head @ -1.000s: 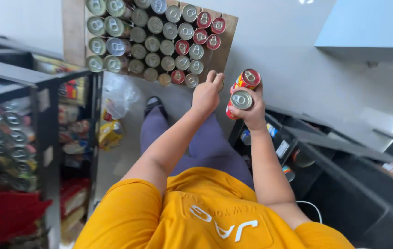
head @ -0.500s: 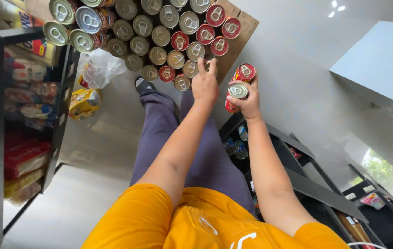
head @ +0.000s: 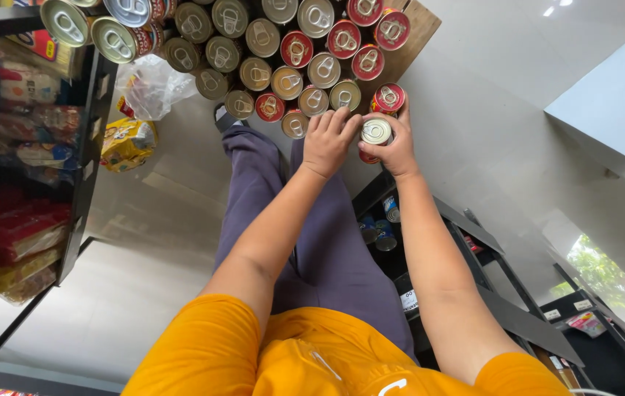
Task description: The person is seen taking canned goods off a shelf, organizing them on a pallet, then placing them back on the shelf and wiping down the shelf area with a red cloth.
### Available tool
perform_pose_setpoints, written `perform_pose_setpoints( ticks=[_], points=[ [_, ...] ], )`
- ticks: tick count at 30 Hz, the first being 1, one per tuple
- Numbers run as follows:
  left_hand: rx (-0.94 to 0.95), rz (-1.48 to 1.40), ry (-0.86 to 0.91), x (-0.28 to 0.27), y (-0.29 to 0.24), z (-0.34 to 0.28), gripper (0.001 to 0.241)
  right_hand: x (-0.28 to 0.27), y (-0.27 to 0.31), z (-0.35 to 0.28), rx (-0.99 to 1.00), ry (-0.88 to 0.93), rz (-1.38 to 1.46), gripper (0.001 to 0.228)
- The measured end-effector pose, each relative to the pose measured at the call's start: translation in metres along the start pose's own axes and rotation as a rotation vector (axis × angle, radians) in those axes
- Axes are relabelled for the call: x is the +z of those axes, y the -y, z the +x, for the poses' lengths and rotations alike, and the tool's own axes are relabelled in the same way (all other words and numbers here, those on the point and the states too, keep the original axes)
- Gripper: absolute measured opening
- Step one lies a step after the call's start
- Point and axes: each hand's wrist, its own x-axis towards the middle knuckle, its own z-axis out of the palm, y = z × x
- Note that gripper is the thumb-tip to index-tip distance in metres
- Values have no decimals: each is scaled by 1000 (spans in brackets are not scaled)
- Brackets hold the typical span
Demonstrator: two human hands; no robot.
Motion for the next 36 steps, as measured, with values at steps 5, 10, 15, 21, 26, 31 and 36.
perform_pose_setpoints(
  ticks=[5, 10, 15, 21, 26, 31, 36],
  points=[
    [80, -25, -24, -6, 9, -2, 13, 2, -14, -3, 9, 8, 11, 62],
    [-43, -170, -14, -46, -5, -18, 20, 5, -47, -7, 43, -14, 16, 61],
    [-1783, -1219, 332, -22, -22, -83, 58, 6, 12, -1, 77, -3, 69, 68],
    [-2127, -1807, -445, 39, -6, -66, 12, 13, 11, -2, -14, -6, 15, 61],
    [-2144, -1982, -482, 14, -12, -32, 24, 12, 13, -10, -4, -19, -16, 64],
    [-2146, -2030, -350, 35, -11, -57, 29, 15, 9, -29, 39, -39, -34, 69],
    [-2002, -1708, 399, 44, 8, -98, 43, 36, 41, -48, 2, -27, -104, 69]
  ],
)
